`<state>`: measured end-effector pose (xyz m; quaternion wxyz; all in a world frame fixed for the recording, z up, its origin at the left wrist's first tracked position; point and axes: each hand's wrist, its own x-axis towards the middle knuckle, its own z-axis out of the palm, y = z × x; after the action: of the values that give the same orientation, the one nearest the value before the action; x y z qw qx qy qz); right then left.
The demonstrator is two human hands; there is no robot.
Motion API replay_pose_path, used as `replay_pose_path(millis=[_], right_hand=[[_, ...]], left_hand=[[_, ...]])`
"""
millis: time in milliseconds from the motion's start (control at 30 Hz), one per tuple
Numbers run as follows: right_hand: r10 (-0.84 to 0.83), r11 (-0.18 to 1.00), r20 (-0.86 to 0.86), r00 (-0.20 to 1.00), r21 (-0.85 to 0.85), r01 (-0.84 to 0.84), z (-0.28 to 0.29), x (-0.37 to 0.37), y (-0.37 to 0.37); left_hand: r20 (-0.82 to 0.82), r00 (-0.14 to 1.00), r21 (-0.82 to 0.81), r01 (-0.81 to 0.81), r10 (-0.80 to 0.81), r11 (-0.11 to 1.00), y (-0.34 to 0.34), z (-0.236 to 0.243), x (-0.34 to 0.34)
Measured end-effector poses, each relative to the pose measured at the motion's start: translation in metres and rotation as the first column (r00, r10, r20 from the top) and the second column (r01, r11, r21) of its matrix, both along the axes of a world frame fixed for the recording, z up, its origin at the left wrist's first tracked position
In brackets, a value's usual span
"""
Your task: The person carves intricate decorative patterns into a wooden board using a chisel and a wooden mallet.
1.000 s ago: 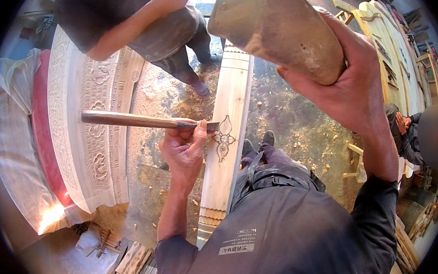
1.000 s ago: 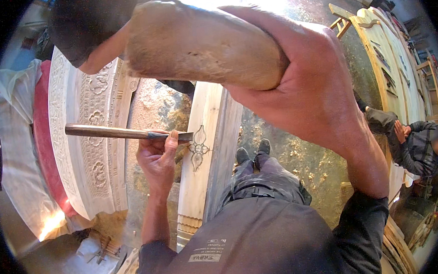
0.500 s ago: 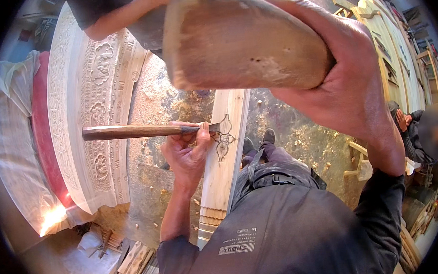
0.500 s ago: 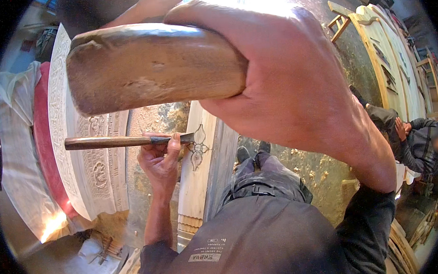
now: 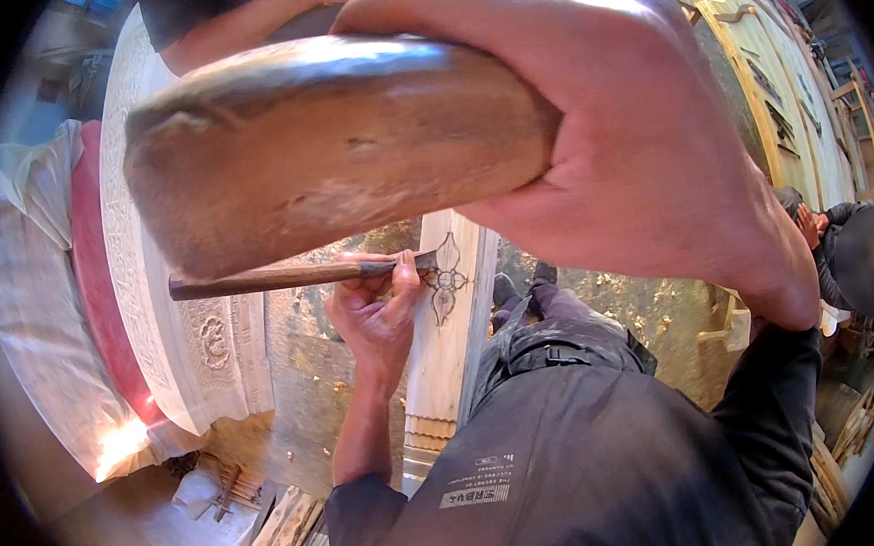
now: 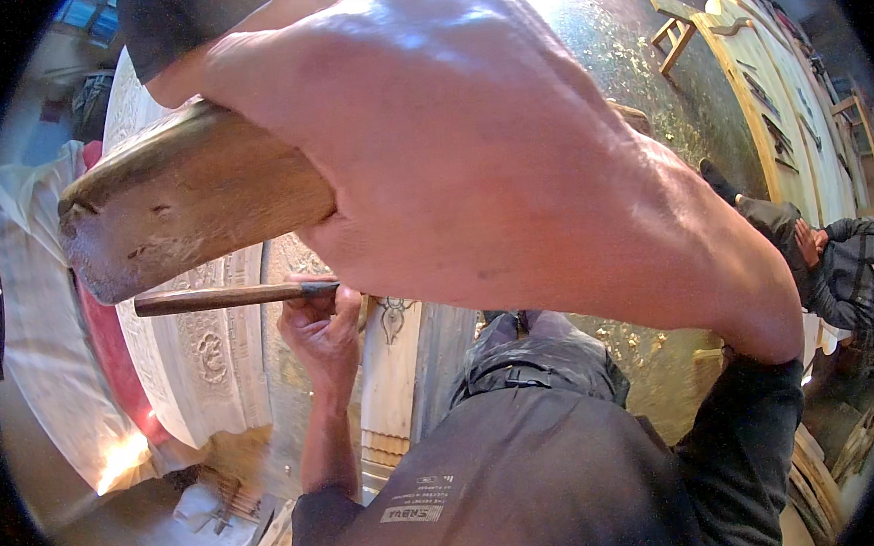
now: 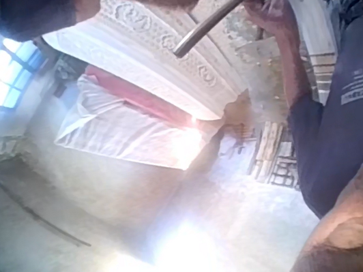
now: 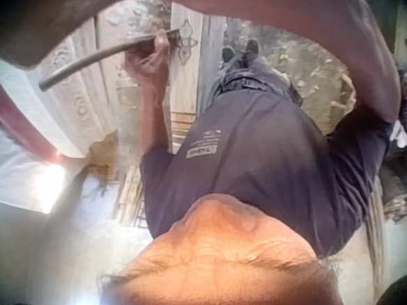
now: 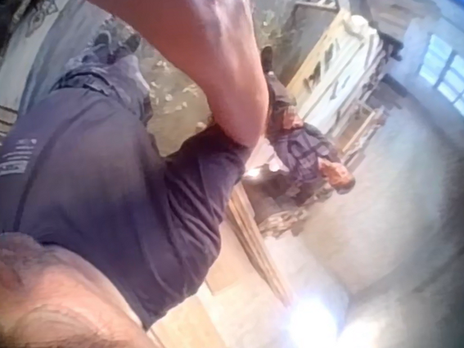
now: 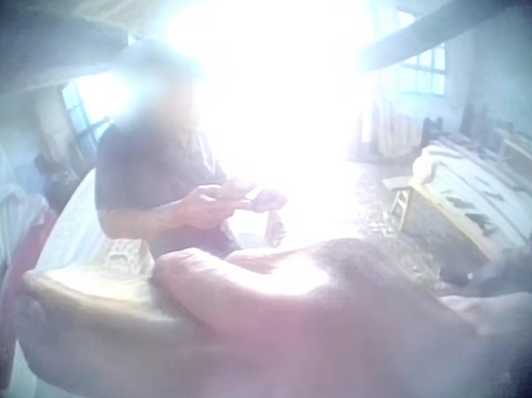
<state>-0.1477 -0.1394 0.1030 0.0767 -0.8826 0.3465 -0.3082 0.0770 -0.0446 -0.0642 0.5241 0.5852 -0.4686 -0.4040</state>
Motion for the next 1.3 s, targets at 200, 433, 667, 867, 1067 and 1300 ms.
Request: replay_pose_path(millis=[200, 433, 667, 867, 1067, 1300], right_hand=[[0.068, 0.997, -0.04, 0.997, -0.022, -0.069, -0.002, 0.015, -0.009], [0.12, 0.991, -0.06, 0.991, -0.055, -0.123, -0.002, 0.03, -0.016], [0.14, 0.986, -0.063, 0.988, -0.084, -0.145, 0.0, 0.035, -0.022], [0.125, 0.987, -0.061, 0.99, -0.093, -0.13, 0.007, 0.027, -0.022], [0.153, 0.985, -0.051, 0.987, -0.077, -0.157, 0.018, 0.023, -0.021], [0.164, 0.984, -0.062, 0.984, -0.066, -0.168, 0.022, 0.023, -0.021]], left_hand=[[-0.048, 0.998, -0.031, 0.026, -0.027, 0.999, 0.0, -0.003, 0.002], [0.017, 1.0, 0.004, 0.014, -0.014, 1.0, 0.0, -0.002, 0.003], [0.173, 0.984, 0.001, 0.045, -0.044, 0.999, -0.003, 0.012, -0.002], [0.509, 0.842, 0.035, 0.186, -0.178, 0.982, -0.006, 0.015, 0.005], [0.379, 0.916, -0.029, 0.154, -0.131, 0.988, 0.014, -0.01, 0.017], [0.552, 0.825, -0.06, 0.186, -0.123, 0.981, 0.009, -0.013, 0.02]])
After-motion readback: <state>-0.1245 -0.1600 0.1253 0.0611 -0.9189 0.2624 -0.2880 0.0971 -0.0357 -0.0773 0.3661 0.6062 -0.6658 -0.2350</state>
